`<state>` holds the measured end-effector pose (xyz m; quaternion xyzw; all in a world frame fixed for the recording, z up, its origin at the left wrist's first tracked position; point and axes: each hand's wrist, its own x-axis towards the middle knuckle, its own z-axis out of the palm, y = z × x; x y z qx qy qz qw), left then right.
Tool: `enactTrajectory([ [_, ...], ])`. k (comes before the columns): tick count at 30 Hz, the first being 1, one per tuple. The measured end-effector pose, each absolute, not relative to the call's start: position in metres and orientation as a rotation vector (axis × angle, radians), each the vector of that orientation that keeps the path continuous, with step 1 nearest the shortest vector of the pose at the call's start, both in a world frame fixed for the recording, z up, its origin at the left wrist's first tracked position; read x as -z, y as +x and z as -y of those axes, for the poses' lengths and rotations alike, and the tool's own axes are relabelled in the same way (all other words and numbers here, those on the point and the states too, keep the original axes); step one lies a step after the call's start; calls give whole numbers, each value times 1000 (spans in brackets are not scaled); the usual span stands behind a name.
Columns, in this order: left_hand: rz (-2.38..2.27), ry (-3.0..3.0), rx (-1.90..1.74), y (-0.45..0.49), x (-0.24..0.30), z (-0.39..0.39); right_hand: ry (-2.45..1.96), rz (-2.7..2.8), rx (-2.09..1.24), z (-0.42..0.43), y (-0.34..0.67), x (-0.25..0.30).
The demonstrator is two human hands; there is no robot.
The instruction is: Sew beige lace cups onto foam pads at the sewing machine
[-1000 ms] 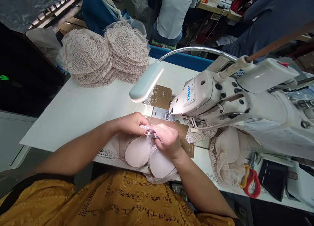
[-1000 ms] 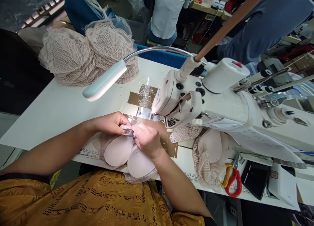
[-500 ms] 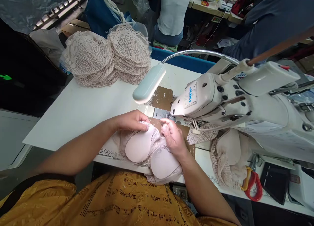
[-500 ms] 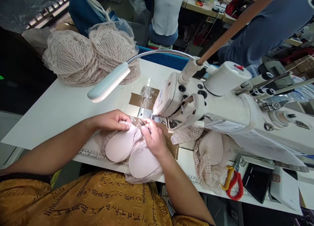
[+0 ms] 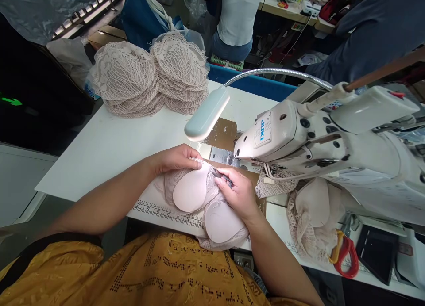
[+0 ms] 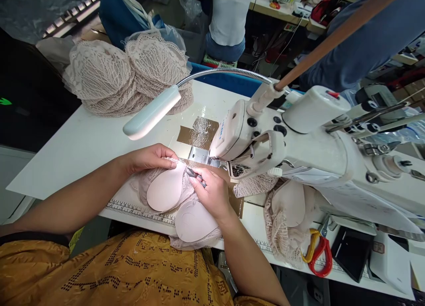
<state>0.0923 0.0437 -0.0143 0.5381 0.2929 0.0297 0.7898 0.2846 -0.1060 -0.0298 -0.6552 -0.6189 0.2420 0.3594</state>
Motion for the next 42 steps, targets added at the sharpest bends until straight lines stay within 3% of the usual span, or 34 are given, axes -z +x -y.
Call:
enactTrajectory([
  [19,-491,1366,47,99,18,-37,-1619,1657,-487,100,277,34],
  [25,-781,2181,-288,97,-4,-27,-1873,1575,-570,98,288,33],
  [28,-920,2547,-72,95,-24,-3,-1951,1626,-561,97,295,31],
  [32,-802,2792,272,93,-27,31,-1974,1783,-654,101,303,22],
  [38,-408,2878,99,97,-7,11,-2034,1930,-754,113,321,2],
  [42,-172,2940,75,117,-1,-14,-2076,1841,-596,119,327,6],
])
